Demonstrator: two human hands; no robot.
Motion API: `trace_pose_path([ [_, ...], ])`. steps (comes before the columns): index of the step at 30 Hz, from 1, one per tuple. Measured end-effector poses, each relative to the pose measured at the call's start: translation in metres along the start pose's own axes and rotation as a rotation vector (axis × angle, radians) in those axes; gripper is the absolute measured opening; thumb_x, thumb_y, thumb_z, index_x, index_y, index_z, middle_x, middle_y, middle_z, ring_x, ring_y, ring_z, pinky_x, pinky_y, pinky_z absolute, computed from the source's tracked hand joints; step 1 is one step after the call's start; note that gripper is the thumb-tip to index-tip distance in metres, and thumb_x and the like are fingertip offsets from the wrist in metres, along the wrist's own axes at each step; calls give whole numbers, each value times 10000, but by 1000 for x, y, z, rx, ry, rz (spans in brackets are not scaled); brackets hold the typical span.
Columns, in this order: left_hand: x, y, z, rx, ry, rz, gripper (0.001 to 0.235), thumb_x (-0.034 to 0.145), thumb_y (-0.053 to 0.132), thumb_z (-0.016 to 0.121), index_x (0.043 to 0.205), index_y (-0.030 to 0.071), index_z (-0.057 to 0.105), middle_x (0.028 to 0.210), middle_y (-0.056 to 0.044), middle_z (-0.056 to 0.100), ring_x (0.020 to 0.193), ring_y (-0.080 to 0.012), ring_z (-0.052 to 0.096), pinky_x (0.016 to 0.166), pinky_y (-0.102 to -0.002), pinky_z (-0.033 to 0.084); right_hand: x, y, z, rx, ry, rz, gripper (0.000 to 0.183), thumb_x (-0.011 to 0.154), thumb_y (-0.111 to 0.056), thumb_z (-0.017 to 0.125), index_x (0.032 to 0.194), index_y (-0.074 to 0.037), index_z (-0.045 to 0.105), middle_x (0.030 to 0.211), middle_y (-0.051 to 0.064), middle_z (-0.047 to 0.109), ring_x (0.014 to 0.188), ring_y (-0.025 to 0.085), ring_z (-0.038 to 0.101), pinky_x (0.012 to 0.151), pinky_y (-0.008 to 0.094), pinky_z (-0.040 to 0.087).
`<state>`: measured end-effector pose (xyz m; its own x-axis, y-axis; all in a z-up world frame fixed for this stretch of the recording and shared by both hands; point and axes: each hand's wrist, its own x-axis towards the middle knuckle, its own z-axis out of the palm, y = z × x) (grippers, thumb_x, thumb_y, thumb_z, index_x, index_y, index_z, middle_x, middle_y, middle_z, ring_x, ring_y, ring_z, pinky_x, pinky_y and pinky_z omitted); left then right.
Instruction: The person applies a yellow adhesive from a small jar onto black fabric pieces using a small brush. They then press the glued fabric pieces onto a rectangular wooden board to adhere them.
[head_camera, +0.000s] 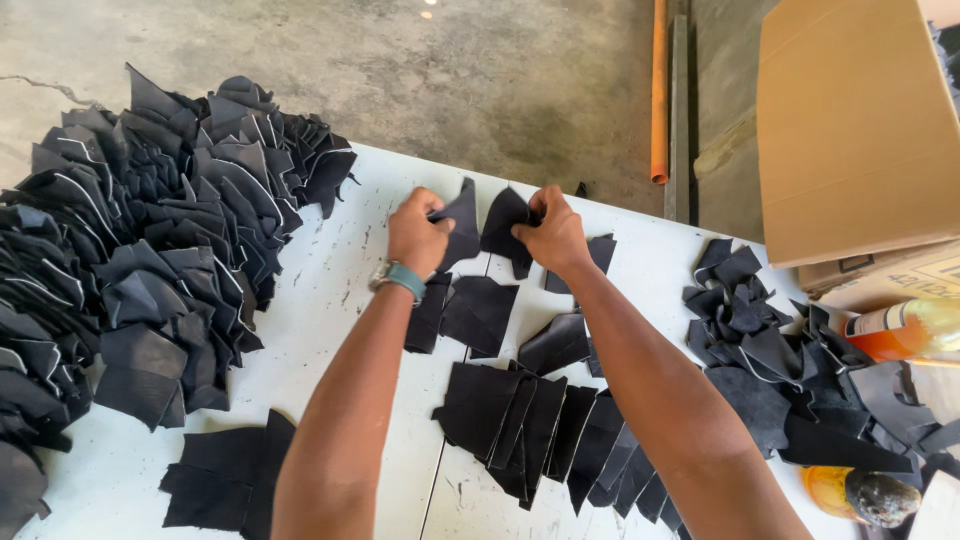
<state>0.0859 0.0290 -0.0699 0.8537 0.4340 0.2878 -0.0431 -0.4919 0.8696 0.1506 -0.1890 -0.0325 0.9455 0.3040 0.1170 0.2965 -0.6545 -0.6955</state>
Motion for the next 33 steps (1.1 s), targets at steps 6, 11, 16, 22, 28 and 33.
trace_pose_path([
  [6,-9,56,-44,-389,-208,67,246,798,11,828,962,0,645,912,-51,718,873,-99,658,787,-264,550,-26,-20,-52,483,3,24,414,799,-15,823,1105,-60,549,923,70,680,855,131,629,696,282,527],
  [11,-51,136,-69,-483,-343,79,241,823,49,815,971,14,628,882,-22,696,825,-74,634,740,-247,538,-71,-35,-106,613,110,-103,379,846,42,803,1136,-28,568,1030,59,664,938,110,645,806,258,577],
  [16,-137,192,-44,-502,-572,111,245,809,75,833,953,28,639,866,2,685,821,-60,605,751,-229,522,-184,-34,-156,626,-164,75,460,881,46,731,1289,-57,544,1026,53,659,950,114,616,787,267,534],
  [22,-283,217,-7,-380,-766,-15,254,766,102,839,893,22,634,759,-36,654,717,-101,611,670,-278,527,-351,16,-181,673,-198,169,497,874,83,658,1335,-47,526,1151,63,661,1063,120,629,916,282,536],
  [28,-371,214,33,-350,-948,-95,247,761,114,818,866,28,611,759,-58,706,710,-135,684,682,-293,559,-458,43,-193,605,-96,500,474,868,7,724,1311,-78,580,1085,92,704,989,138,646,852,318,558],
  [33,-388,218,56,-16,-975,-42,271,777,183,827,875,18,634,755,-116,725,677,-238,745,622,-353,569,-477,41,-198,108,3,599,503,804,-151,810,1270,-139,623,1070,96,751,947,208,740,847,331,573],
])
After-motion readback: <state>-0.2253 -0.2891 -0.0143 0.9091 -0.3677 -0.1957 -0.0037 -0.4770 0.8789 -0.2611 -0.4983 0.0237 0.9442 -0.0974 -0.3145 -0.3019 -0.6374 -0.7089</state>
